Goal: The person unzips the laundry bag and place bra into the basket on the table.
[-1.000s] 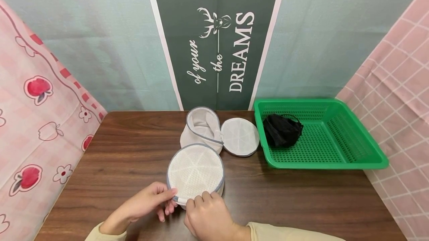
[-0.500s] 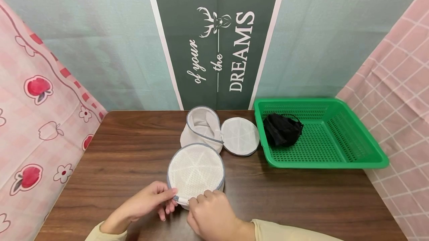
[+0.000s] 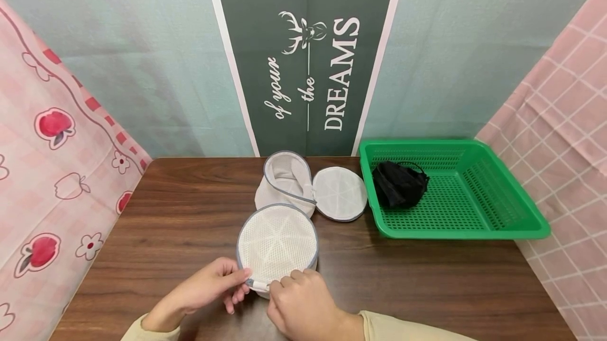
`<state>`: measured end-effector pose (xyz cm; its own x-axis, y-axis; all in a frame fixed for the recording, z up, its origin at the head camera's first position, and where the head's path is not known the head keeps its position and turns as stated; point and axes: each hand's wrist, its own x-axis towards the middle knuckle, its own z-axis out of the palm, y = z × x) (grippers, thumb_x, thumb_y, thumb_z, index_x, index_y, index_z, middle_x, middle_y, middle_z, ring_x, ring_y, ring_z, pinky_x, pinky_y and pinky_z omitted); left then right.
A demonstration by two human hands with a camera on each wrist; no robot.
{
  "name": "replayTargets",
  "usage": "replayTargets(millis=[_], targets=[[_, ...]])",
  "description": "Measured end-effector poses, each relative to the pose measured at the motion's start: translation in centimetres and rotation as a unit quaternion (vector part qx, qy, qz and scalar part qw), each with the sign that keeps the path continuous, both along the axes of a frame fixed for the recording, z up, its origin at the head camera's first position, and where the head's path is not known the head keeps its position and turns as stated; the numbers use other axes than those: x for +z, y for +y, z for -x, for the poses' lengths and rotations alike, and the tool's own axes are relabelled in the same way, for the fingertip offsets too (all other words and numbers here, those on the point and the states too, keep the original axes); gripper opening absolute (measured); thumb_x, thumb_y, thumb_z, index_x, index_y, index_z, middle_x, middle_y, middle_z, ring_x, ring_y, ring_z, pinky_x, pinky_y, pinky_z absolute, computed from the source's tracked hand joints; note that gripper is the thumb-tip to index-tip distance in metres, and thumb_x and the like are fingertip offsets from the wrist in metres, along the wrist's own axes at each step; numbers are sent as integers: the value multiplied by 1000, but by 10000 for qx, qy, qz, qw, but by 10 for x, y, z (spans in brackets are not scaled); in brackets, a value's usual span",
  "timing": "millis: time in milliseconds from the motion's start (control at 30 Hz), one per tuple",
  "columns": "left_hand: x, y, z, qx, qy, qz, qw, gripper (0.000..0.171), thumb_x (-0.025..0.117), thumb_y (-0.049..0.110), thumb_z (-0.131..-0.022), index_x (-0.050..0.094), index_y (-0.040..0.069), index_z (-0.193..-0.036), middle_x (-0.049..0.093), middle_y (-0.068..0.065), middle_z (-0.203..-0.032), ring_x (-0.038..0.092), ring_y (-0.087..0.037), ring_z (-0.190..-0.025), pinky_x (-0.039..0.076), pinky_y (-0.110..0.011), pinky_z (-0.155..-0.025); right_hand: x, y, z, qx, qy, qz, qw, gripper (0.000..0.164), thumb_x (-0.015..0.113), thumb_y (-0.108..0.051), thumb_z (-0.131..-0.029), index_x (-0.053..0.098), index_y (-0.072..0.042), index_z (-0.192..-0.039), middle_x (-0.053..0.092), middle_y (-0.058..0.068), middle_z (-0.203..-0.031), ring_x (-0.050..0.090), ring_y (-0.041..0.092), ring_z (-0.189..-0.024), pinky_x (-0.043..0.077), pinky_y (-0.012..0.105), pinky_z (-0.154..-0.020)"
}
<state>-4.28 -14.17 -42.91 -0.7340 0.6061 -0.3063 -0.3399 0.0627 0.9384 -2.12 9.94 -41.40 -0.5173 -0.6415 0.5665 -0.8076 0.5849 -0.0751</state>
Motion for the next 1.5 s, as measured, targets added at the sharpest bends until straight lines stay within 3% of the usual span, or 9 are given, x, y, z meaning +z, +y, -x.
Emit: replayTargets(millis=[567, 1033, 1500], targets=[[-1, 1, -2, 9, -61, -4, 10000, 31, 54, 15, -106, 61, -4, -83, 60, 0, -69, 56, -4, -60, 54, -20, -50, -5, 5, -1, 75, 13, 70, 9999, 31, 65, -19, -71, 37, -21, -58, 32, -10, -52, 30, 5, -44, 14, 18, -44], [1, 1, -3, 47, -40, -29, 10000, 29, 54, 14, -106, 60, -3, -83, 60, 0, -71, 55, -3, -60, 55, -20, -51, -3, 14, -2, -85, -136, 114, 9998, 29, 67, -19, -71, 40, -22, -60, 33, -12, -53, 31, 4, -45, 15, 17, -45], [2, 0, 0, 62, 13, -5, 10000, 26, 56, 14, -105, 59, 0, -84, 60, 0, -73, 55, -3, -61, 56, -21, -52, -2, 29, 3, -153, -336, 191, 9991, 35, 69, -15, -70, 37, -24, -60, 28, -17, -55, 19, -4, -52, 11, 12, -48]])
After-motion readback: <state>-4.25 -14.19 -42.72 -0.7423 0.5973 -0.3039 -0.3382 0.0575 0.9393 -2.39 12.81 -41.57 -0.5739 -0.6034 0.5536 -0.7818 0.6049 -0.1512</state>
